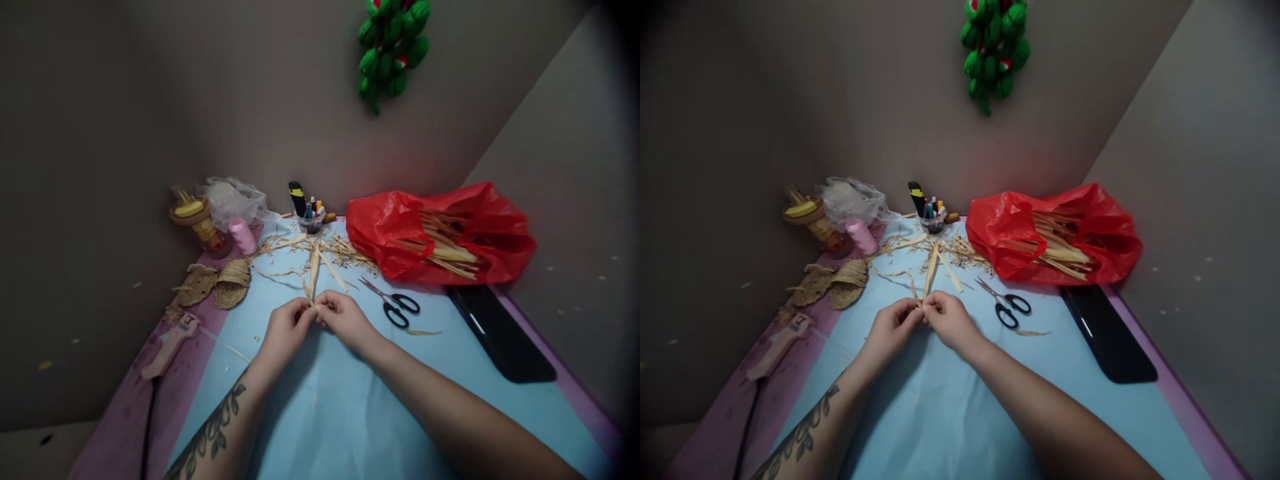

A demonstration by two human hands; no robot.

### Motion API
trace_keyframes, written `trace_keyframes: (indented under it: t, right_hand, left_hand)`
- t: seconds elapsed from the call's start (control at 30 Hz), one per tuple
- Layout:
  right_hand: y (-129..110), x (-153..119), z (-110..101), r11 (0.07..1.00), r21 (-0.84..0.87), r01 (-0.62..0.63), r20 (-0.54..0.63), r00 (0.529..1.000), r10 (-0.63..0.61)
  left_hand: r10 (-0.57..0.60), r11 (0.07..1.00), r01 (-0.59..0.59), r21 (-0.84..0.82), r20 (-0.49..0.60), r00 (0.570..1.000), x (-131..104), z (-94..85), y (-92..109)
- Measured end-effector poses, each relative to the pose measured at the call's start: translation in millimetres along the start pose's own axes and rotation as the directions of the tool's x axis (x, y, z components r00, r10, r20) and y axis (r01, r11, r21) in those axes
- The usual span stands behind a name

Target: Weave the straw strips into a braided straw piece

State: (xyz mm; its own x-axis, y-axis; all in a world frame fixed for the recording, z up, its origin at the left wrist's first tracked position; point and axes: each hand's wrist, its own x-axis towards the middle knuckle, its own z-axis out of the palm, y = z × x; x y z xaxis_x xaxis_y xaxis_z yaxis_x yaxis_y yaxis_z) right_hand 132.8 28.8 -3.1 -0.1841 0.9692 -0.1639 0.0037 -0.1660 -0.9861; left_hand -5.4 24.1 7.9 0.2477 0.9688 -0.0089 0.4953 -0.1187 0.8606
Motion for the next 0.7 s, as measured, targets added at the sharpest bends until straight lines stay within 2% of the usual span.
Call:
trace_keyframes:
  t: [0.1,0.2,0.27,0.33,0.43,0.6,0.7]
  right_hand:
    - [2,0,-2,0.981,-0.186,0.054,-0.026,0.998,-0.060]
    - [3,0,-5,0.956,-0.281,0.084,-0.038,0.994,-0.098]
    - [2,1,-5,0.966,-0.249,0.061,-0.027,0.997,-0.070]
    - [0,1,-5,0.988,-0.153,-0.009,0.004,1.000,0.010]
    - [-3,0,-4,0.994,-0.003,-0.110,0.050,0.993,0.110]
    - [-4,0,-7,0.994,0.074,-0.081,0.097,0.993,0.074]
    - [-6,3,-14,0.997,-0.006,-0.071,0.086,0.994,0.071]
  left_hand:
    - [-0.044,0.998,0.045,0.047,-0.031,0.999,0,-1.8,-2]
    - [-0.053,0.999,0.053,0.004,-0.008,0.999,0,-2.4,-4]
    - [-0.048,0.997,0.050,-0.052,0.035,0.998,1,-2.3,-4]
    - [-0.047,0.994,0.053,-0.093,0.062,0.997,2,-1.6,-4]
    - [-0.049,0.993,0.053,-0.108,0.041,0.998,4,-0.6,-3]
    - [-0.036,0.993,0.034,-0.110,-0.015,0.999,6,-3.2,-7]
    - [-0.032,0.994,0.030,-0.106,-0.017,0.999,6,-6.2,-8]
